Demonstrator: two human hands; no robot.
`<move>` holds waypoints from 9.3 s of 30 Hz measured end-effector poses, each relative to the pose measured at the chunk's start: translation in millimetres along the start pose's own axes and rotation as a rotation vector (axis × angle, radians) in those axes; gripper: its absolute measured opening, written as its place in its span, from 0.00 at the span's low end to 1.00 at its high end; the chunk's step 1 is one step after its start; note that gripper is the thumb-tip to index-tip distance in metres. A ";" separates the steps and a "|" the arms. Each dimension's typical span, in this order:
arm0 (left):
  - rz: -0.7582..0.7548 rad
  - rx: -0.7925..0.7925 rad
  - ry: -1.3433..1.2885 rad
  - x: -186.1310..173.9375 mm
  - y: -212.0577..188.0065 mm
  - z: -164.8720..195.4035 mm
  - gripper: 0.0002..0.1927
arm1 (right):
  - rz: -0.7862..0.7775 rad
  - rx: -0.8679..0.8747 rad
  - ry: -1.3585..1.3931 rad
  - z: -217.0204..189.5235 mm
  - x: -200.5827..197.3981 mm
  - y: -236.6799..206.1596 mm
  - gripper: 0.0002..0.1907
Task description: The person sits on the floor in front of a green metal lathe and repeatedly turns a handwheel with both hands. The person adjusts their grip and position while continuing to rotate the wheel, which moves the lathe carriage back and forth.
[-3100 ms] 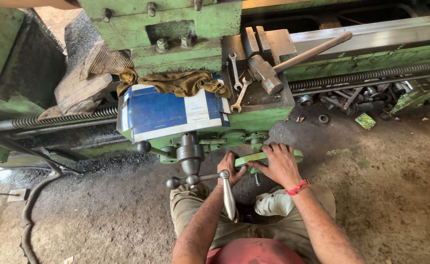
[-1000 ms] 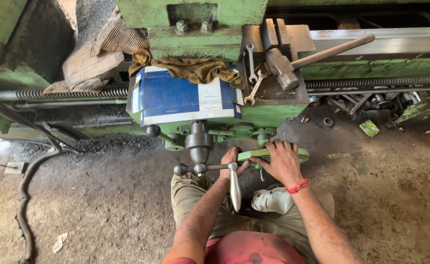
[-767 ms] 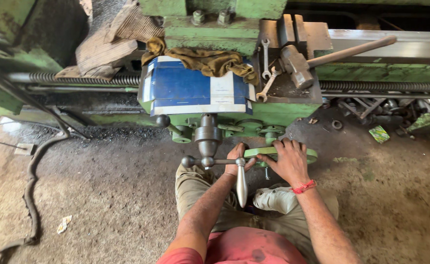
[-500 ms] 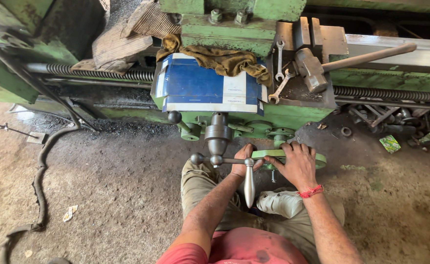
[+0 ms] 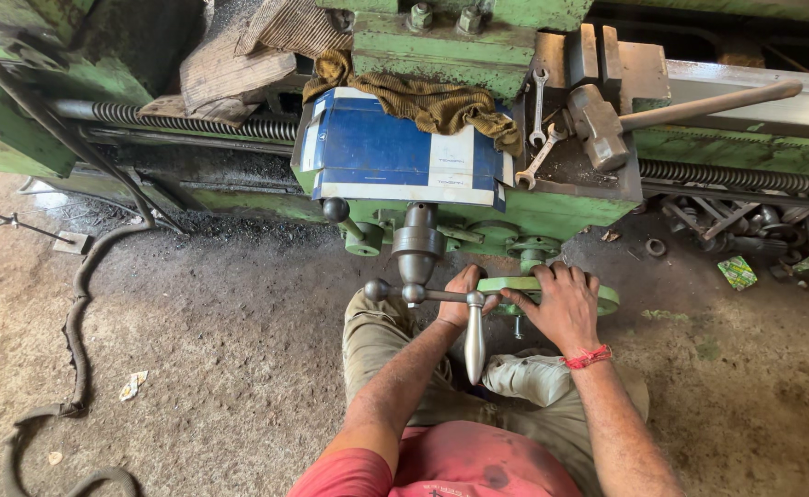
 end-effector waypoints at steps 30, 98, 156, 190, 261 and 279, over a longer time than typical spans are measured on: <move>-0.029 -0.052 -0.070 -1.6 -6.9 -5.1 0.27 | 0.025 -0.020 -0.027 -3.6 6.0 -0.8 0.34; -0.067 0.263 0.165 13.8 16.6 39.9 0.21 | -0.057 0.054 0.034 36.8 14.4 -9.1 0.38; -0.083 0.225 0.183 16.5 15.7 20.5 0.17 | 0.096 -0.002 0.052 13.7 -0.7 -8.2 0.33; -0.084 0.191 0.164 5.9 14.4 26.9 0.16 | 0.038 -0.007 0.003 4.9 1.2 -6.9 0.35; -0.056 0.205 0.081 10.2 8.5 1.3 0.19 | 0.124 -0.035 0.079 -9.3 2.0 -2.9 0.31; -0.061 0.194 0.128 14.4 5.5 -1.2 0.16 | 0.078 -0.018 0.071 -4.1 11.4 -9.7 0.31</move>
Point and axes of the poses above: each hand's wrist, its own y-axis towards the middle knuckle, its own x-axis out of the palm, z = x × y, the point moved 4 cm from there along y, towards the middle knuckle
